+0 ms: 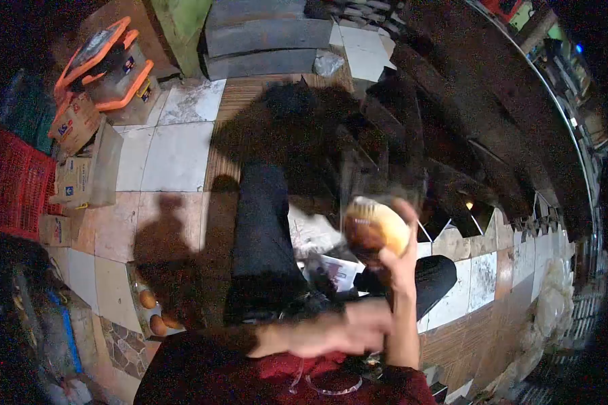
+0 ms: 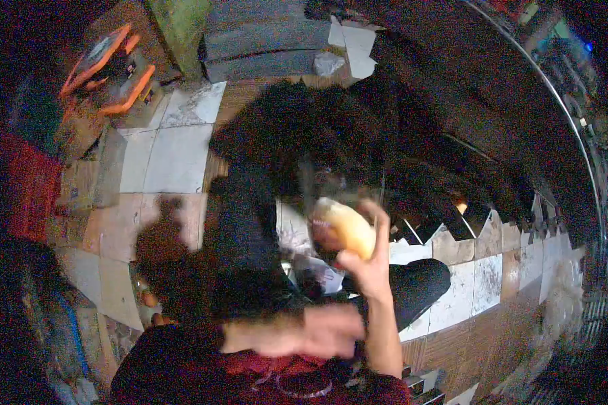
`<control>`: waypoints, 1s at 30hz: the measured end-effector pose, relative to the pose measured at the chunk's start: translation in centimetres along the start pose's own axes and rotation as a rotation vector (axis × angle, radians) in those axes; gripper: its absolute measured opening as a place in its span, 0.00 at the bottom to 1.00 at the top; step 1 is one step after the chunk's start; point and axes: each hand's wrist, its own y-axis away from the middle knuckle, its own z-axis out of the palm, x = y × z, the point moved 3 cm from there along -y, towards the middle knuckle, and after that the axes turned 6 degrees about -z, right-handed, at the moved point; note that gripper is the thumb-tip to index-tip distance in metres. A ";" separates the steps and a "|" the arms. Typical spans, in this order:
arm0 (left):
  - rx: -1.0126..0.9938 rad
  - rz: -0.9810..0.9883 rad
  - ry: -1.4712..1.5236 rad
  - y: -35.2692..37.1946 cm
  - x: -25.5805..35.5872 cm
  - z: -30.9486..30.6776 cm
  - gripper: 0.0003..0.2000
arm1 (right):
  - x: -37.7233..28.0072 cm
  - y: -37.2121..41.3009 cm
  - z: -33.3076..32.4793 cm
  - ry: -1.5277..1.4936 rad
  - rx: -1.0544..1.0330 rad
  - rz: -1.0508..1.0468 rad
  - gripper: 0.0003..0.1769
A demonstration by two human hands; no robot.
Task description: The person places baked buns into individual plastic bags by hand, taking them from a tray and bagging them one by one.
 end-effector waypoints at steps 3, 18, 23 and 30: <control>-0.256 0.149 -0.404 5.5 0.5 4.2 0.27 | 5.4 1.9 2.2 -0.317 0.049 0.282 0.37; 1.953 0.571 -0.122 16.7 -4.1 -14.0 0.24 | 12.8 4.7 10.9 0.446 -0.196 0.298 0.13; 1.744 0.645 0.017 16.6 -1.8 -10.6 0.13 | 13.9 5.8 9.3 0.252 -0.031 0.338 0.11; 1.616 0.969 -1.065 15.0 3.6 -3.3 0.06 | 0.3 4.6 8.8 0.644 -0.083 -0.348 0.04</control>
